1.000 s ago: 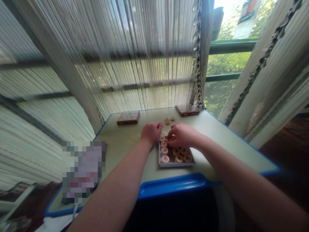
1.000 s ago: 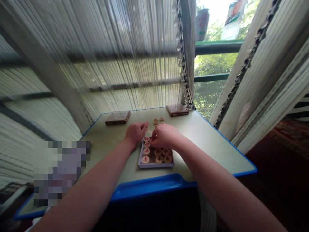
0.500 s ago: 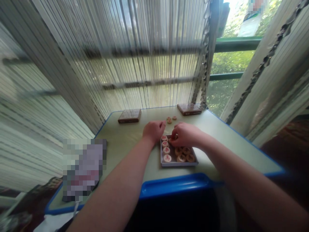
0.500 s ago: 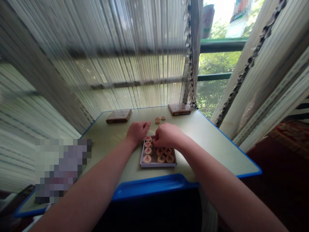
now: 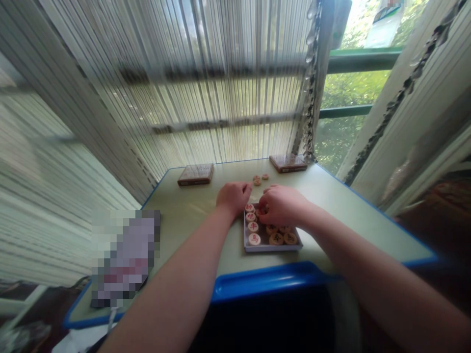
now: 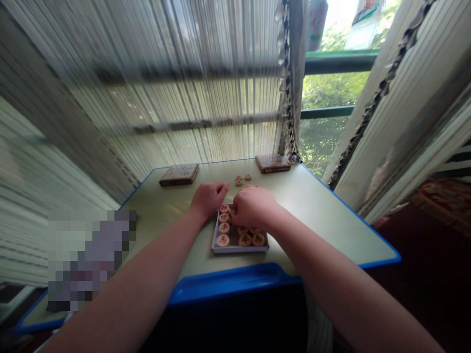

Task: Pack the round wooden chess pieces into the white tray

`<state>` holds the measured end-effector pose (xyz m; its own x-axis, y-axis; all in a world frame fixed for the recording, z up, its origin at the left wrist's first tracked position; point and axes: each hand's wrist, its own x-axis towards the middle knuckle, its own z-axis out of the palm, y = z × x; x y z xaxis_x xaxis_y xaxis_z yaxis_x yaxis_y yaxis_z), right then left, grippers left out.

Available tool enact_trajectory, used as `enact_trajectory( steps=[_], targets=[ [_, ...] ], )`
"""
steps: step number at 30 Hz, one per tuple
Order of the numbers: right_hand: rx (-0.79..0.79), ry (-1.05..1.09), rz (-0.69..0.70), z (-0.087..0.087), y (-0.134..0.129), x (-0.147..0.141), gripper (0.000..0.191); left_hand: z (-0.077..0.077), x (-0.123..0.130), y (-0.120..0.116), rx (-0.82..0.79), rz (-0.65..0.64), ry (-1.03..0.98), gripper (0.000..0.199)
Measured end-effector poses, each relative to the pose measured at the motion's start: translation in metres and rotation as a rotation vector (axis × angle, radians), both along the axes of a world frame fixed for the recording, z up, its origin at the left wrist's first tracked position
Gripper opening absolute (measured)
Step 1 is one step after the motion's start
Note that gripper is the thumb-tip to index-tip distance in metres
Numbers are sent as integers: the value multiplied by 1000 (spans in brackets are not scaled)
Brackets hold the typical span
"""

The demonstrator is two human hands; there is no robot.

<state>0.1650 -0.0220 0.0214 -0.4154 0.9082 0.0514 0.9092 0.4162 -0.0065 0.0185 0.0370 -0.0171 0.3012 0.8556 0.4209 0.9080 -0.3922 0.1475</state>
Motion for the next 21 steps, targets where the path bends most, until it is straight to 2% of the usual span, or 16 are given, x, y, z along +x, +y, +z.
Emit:
enact_trajectory(
  steps=[14,21],
  targets=[
    [19,65,24,-7,6,2,26,0,1,0,0,13,9,49],
    [9,91,22,-3,2,2,24,-1,-1,1,1,6,5,50]
  ],
)
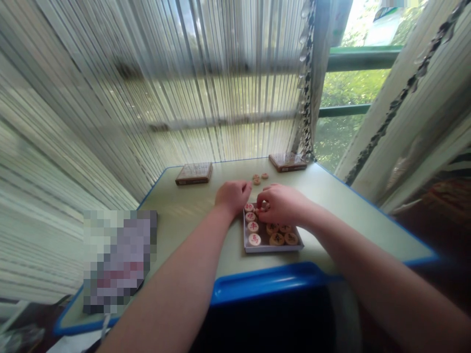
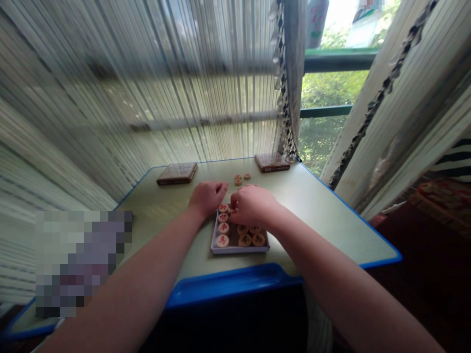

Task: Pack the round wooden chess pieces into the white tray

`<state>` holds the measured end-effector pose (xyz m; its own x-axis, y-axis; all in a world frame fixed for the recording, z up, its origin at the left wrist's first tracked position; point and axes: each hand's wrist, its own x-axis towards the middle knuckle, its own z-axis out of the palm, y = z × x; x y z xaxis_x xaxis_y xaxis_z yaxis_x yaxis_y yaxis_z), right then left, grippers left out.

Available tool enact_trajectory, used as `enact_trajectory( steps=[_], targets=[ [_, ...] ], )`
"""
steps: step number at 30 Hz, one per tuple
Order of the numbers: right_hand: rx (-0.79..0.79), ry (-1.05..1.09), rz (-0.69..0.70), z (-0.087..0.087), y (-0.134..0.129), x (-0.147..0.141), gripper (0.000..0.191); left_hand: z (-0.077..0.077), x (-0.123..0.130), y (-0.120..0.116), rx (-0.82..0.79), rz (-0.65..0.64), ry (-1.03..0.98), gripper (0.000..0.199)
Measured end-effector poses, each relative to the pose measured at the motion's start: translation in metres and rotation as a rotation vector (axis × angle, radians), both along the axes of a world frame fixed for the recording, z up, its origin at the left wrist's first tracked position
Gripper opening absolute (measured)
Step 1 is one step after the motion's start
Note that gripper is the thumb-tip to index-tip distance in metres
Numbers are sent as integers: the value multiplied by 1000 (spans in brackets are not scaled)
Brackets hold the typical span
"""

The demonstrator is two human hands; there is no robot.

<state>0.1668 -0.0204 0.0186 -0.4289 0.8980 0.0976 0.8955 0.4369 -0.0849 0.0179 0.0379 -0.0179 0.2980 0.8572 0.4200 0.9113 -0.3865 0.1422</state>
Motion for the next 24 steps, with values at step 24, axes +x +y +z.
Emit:
enact_trajectory(
  steps=[24],
  targets=[
    [-71,83,244,4,-5,4,20,1,1,0,6,3,0,49]
  ],
)
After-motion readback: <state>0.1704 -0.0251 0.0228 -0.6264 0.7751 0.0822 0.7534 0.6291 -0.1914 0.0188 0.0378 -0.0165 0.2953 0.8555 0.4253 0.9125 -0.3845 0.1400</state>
